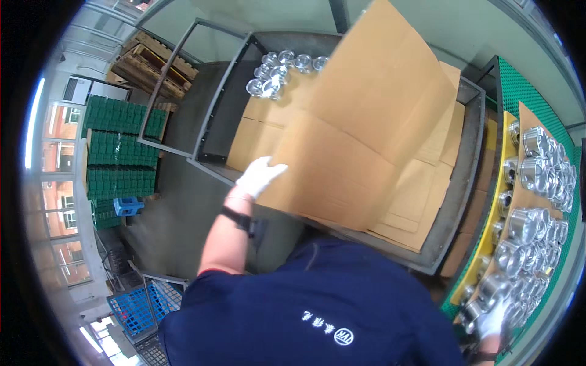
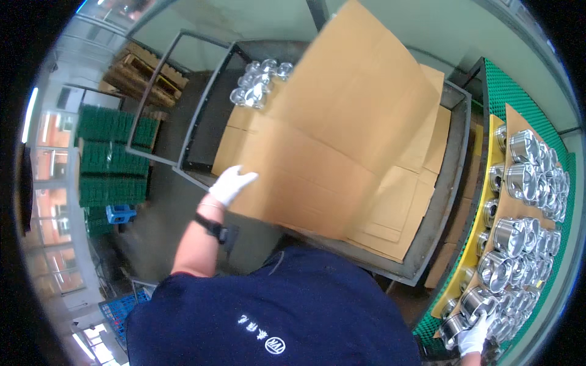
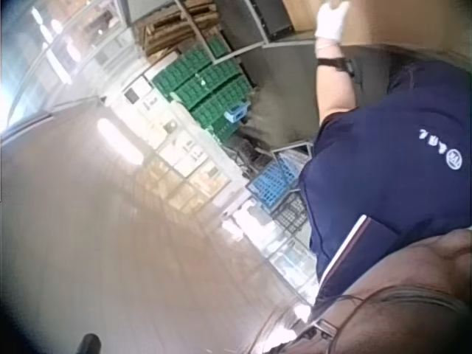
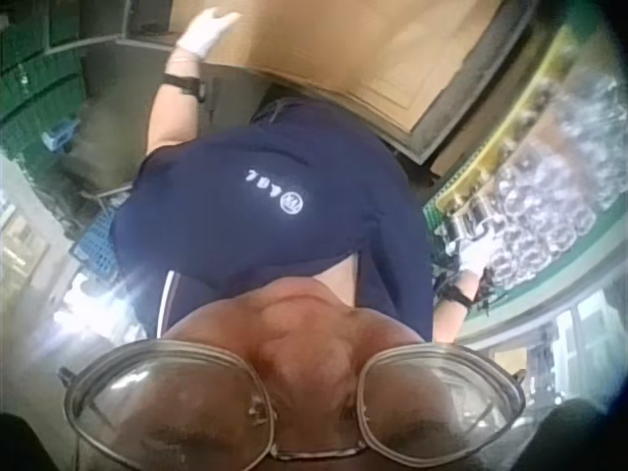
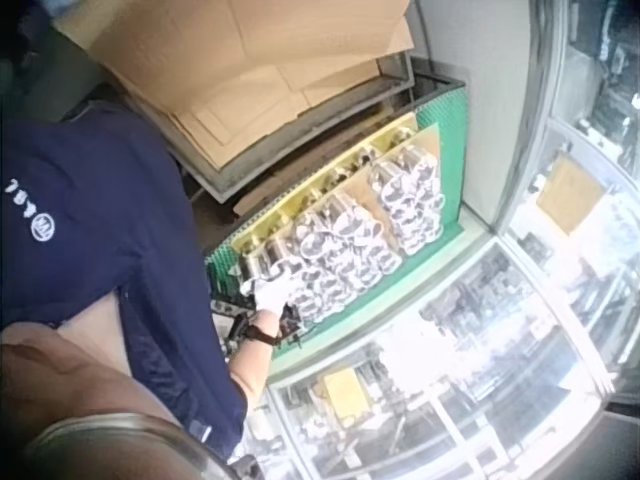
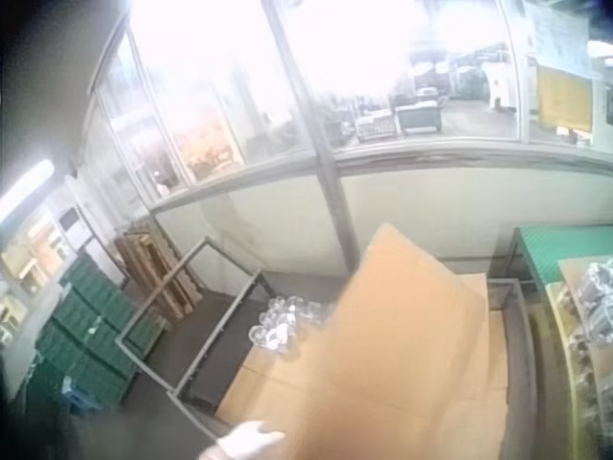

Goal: Inspecting metal pistons using a row of dial gauges and sorting them into storage containers.

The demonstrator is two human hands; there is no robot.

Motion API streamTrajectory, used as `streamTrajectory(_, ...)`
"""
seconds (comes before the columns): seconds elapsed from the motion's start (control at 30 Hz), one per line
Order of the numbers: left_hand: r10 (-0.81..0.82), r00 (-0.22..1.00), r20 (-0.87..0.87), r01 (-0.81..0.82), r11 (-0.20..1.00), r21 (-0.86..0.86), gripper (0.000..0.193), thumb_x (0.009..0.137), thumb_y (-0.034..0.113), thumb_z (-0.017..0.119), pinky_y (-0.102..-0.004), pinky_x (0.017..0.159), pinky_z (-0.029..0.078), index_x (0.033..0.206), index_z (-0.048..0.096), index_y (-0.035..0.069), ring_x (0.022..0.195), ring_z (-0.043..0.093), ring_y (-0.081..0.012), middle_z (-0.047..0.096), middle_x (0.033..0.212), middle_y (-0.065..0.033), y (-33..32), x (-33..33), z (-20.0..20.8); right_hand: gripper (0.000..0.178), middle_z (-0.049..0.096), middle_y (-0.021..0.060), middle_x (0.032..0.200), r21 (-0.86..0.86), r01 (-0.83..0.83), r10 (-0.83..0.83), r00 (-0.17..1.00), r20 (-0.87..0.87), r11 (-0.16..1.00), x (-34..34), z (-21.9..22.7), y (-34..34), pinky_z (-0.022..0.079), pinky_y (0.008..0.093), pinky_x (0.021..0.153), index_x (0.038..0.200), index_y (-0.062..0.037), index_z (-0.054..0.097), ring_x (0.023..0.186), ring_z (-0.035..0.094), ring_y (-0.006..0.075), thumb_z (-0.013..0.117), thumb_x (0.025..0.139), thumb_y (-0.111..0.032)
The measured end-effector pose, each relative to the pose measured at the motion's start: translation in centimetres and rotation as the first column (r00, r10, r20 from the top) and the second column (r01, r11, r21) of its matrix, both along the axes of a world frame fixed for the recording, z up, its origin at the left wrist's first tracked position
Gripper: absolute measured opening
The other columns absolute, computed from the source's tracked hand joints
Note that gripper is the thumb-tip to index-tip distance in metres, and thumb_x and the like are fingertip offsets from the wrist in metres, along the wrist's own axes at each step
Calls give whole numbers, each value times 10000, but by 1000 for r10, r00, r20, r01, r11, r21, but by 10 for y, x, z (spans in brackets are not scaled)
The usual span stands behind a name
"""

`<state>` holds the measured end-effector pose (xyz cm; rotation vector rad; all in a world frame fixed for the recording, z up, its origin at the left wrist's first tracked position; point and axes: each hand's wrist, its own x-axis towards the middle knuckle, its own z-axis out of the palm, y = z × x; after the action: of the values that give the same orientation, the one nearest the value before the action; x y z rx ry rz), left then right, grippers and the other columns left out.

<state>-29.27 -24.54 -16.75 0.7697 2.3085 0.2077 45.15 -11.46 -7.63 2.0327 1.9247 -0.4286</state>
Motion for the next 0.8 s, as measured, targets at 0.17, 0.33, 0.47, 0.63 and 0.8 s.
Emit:
streamTrajectory(0.17, 272, 878, 394, -393, 880, 267, 445, 920, 309, 690, -316, 870, 503, 1237, 643, 1, 959, 651, -168, 716, 1084, -84, -61, -121, 43, 811, 197, 289, 1589, -20, 66, -66, 998, 3, 998, -9, 2, 2, 322, 412, 1170, 1422, -60, 401, 1431, 326, 444, 689, 673, 59)
streamTrajectory(0.33, 293, 883, 368, -366, 919, 146, 472, 914, 313, 695, -342, 896, 498, 1261, 630, 0, 1001, 651, -194, 708, 1126, -93, -93, -245, 10, 729, 206, 206, 1615, 150, 191, -153, 961, -229, 970, 15, -6, -22, 384, 436, 1131, 1442, -149, 414, 1421, 358, 428, 606, 777, 77)
streamTrajectory(0.47, 370, 863, 345, -403, 915, 29, 507, 901, 318, 712, -368, 922, 490, 1282, 615, -2, 1036, 645, -220, 699, 1158, -112, -101, -314, -47, 766, 242, 208, 1599, 444, -96, 35, 989, 144, 891, -4, 13, -68, 346, 439, 1155, 1466, -157, 399, 1425, 348, 432, 651, 770, 38)
streamTrajectory(0.63, 197, 979, 45, -183, 960, -212, 545, 879, 314, 730, -382, 968, 484, 1292, 601, -18, 1170, 628, -308, 663, 1266, -176, -118, -374, -132, 866, 239, 148, 1617, 192, 177, -200, 973, 111, 965, -136, 55, -93, 352, 405, 1159, 1481, -181, 384, 1458, 317, 368, 659, 704, 84)
streamTrajectory(0.8, 124, 985, -119, -143, 975, -168, 532, 890, 335, 688, -404, 956, 498, 1275, 609, -23, 1128, 643, -347, 672, 1223, -211, -137, -393, -209, 807, 300, 166, 1583, 130, 32, -48, 992, 120, 991, -178, 43, -105, 330, 394, 1171, 1473, -127, 390, 1452, 320, 369, 663, 731, 37)
